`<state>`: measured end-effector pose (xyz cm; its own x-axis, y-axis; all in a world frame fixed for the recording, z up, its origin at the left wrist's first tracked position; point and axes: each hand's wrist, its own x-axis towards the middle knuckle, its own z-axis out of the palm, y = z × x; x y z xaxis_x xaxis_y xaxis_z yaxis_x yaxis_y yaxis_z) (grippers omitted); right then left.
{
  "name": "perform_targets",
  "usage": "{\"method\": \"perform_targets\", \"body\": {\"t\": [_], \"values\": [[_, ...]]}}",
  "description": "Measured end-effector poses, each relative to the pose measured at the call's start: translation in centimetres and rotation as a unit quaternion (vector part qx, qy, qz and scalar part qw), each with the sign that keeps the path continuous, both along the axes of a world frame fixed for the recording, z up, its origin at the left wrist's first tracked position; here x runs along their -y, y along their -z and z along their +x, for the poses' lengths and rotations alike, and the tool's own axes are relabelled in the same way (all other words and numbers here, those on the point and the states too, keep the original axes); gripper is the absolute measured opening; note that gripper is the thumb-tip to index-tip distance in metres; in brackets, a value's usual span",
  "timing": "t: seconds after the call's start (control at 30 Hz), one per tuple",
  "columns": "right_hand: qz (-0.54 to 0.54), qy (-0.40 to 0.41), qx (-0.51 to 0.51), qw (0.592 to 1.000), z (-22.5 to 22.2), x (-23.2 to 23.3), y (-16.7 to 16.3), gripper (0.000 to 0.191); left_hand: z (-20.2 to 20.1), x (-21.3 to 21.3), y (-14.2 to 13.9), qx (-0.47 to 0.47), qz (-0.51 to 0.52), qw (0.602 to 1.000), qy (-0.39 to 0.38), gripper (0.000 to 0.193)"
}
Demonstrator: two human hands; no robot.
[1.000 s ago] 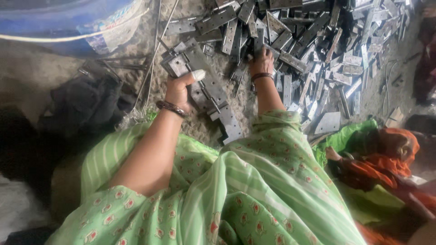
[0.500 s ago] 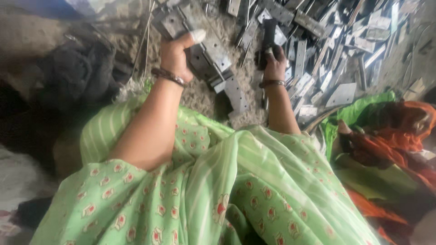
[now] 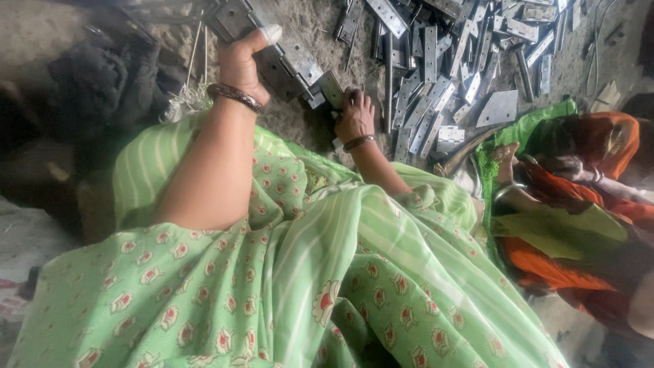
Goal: The person sits on the ground among piles of metal hinge leaves and hinge pins. They pick up hinge leaves, align them, insert a pin into the knuckles by hand to join the leaves, and set the assembled hinge aside, repeating this for one hinge after another.
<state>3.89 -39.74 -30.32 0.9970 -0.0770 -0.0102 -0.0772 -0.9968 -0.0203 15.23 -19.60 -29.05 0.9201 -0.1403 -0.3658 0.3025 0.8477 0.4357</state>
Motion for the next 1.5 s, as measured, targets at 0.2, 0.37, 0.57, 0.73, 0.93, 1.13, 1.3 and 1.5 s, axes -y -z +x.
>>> {"method": "perform_targets", "body": {"t": [0.2, 0.37, 0.57, 0.73, 0.93, 1.13, 1.3, 1.5], "values": [[0.015, 0.018, -0.026, 0.999, 0.7, -1.0, -0.7, 0.040, 0.2, -0.3, -1.5, -0.034, 0.026, 0.999, -0.019, 0.049], [0.209, 0.125, 0.041, 0.969, 3.3, -1.1, -3.6, 0.035, 1.1, -0.3, -1.1, -0.054, 0.052, 0.997, -0.027, 0.053], [0.652, -0.004, 0.048, 0.756, 7.3, -2.1, -10.3, 0.036, 2.1, -0.1, -0.2, -0.012, -0.022, 0.999, -0.041, 0.048], [0.316, -0.176, 0.129, 0.924, 10.5, -4.8, -10.6, 0.032, 2.2, -0.2, -0.2, 0.009, -0.079, 0.997, 0.019, 0.039], [0.663, 0.081, 0.030, 0.743, 20.7, -2.3, -5.8, 0.036, 2.8, -1.3, 0.4, 0.014, -0.068, 0.996, 0.049, 0.048], [0.045, -0.154, -0.051, 0.986, 26.0, -4.8, -4.3, 0.075, 4.0, -2.2, 1.5, -0.050, -0.176, 0.982, -0.046, 0.063], [-0.051, -0.102, -0.109, 0.988, 25.9, -7.1, -3.3, 0.060, 4.6, -2.6, 2.1, 0.001, -0.244, 0.970, -0.001, 0.053], [-0.070, -0.093, -0.052, 0.992, 24.5, -5.9, 0.9, 0.032, 5.3, -2.6, 1.4, 0.015, -0.259, 0.965, -0.022, 0.049]]}}
